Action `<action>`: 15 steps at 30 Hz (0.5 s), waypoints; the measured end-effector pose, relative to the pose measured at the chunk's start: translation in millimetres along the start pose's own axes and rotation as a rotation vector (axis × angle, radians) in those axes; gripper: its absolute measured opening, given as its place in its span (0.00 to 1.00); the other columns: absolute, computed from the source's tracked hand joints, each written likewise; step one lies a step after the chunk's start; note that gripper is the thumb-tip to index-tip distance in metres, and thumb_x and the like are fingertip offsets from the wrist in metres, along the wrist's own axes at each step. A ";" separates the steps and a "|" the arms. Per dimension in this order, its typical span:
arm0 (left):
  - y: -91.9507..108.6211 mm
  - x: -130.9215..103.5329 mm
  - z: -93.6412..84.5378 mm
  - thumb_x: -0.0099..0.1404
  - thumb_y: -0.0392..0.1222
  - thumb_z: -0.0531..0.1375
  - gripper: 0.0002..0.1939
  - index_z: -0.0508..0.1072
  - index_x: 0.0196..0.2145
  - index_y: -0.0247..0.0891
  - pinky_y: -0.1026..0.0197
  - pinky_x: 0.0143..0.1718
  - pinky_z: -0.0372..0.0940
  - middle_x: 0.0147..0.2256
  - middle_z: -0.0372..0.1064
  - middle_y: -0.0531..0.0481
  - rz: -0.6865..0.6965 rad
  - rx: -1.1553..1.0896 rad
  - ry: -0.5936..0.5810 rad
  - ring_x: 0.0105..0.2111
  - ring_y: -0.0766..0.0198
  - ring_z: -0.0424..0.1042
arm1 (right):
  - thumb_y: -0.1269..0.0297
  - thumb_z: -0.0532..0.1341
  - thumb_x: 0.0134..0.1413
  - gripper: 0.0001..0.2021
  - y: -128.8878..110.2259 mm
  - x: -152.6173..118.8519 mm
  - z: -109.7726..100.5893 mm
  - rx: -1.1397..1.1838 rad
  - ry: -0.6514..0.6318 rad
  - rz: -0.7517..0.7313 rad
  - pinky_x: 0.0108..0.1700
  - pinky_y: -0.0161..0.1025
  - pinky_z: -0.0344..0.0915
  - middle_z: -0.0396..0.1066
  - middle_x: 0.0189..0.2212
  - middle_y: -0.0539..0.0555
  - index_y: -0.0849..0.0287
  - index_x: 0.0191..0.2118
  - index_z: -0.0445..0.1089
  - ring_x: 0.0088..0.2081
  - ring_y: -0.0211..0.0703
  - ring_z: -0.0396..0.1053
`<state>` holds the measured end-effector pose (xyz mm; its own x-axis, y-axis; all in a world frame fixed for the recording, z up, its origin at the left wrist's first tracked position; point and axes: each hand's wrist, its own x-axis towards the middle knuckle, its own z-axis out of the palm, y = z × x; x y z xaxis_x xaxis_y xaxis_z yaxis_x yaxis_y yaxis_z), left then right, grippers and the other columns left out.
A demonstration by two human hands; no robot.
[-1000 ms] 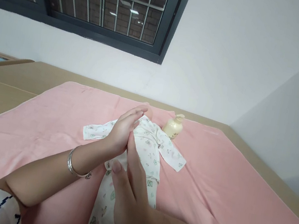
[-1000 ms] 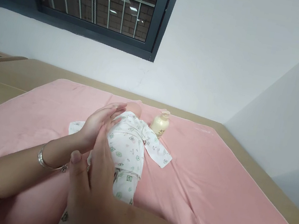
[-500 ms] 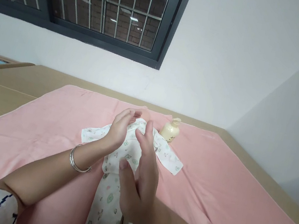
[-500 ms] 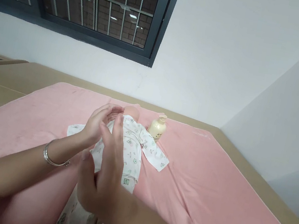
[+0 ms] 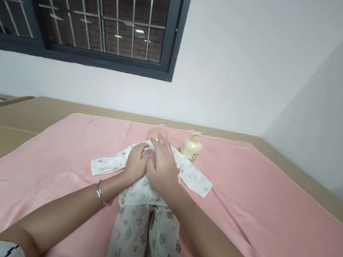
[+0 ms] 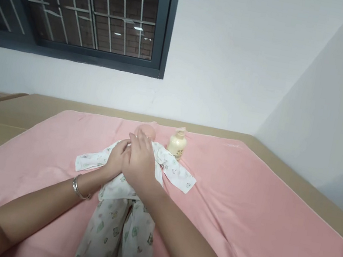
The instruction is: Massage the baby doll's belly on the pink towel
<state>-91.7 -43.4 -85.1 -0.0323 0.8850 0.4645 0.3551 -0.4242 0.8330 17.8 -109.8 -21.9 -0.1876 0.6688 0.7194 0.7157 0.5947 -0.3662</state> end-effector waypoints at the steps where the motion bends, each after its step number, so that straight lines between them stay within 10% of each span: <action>1: -3.7 -0.2 1.4 0.68 0.42 0.51 0.13 0.73 0.45 0.38 0.47 0.54 0.63 0.45 0.74 0.42 0.015 0.040 -0.002 0.48 0.53 0.71 | 0.76 0.48 0.57 0.25 7.1 1.4 3.7 -0.029 -0.066 0.043 0.68 0.58 0.51 0.57 0.66 0.66 0.67 0.60 0.63 0.69 0.54 0.50; 7: -18.0 -6.4 6.8 0.68 0.42 0.50 0.16 0.71 0.49 0.38 0.45 0.58 0.60 0.49 0.72 0.41 0.087 0.120 0.057 0.53 0.51 0.68 | 0.76 0.46 0.60 0.25 37.6 2.3 16.4 -0.179 -0.406 0.121 0.69 0.52 0.48 0.67 0.59 0.66 0.70 0.60 0.65 0.65 0.52 0.58; 15: -23.3 -9.9 4.9 0.69 0.42 0.50 0.17 0.70 0.52 0.38 0.42 0.63 0.55 0.55 0.69 0.40 0.091 0.142 0.037 0.59 0.50 0.64 | 0.60 0.48 0.67 0.26 71.6 8.4 18.5 -0.148 -0.494 0.172 0.69 0.53 0.46 0.52 0.68 0.62 0.66 0.66 0.58 0.70 0.55 0.48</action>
<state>-95.1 -41.3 -110.6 -0.0278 0.8354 0.5489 0.4864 -0.4684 0.7375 55.0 -53.4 -53.0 -0.3275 0.9025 0.2798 0.8447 0.4124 -0.3413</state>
